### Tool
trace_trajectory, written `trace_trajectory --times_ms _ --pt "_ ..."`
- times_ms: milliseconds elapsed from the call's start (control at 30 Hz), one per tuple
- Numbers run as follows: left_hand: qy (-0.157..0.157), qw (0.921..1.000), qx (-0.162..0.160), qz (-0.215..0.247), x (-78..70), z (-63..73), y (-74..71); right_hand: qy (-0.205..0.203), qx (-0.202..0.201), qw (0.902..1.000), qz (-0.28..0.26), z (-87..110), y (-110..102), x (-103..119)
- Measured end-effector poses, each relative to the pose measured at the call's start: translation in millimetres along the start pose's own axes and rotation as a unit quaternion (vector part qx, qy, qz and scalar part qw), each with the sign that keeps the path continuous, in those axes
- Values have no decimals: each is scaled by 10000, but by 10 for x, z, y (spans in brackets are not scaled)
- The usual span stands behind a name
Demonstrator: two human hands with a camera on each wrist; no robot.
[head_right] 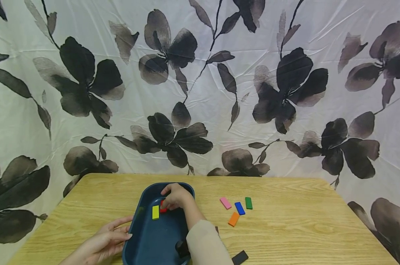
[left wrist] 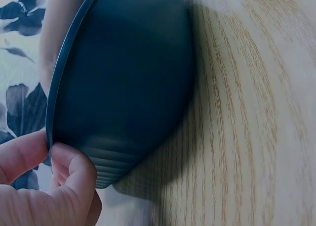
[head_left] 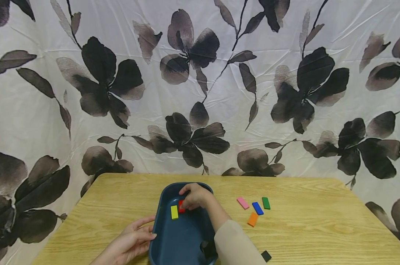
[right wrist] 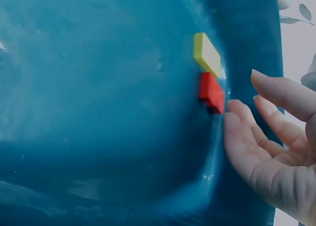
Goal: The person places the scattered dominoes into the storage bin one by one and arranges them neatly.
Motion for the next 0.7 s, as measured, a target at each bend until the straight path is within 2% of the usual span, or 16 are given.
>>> trace_trajectory --times_ms 267,700 --pt "30 10000 14 -6 -1 14 9 -172 420 9986 -272 21 -55 105" --pt "-8 10000 30 34 -5 17 10 -234 604 9960 -618 90 -293 235"
Point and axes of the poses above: each hand's wrist, its own z-axis away from the middle knuckle, its own y-axis out of the palm, x = y × z, the point moved 6 cm from there along -z, towards the middle knuckle, and after that the axes turned 12 degrees about -x, right-handed, at the moved point
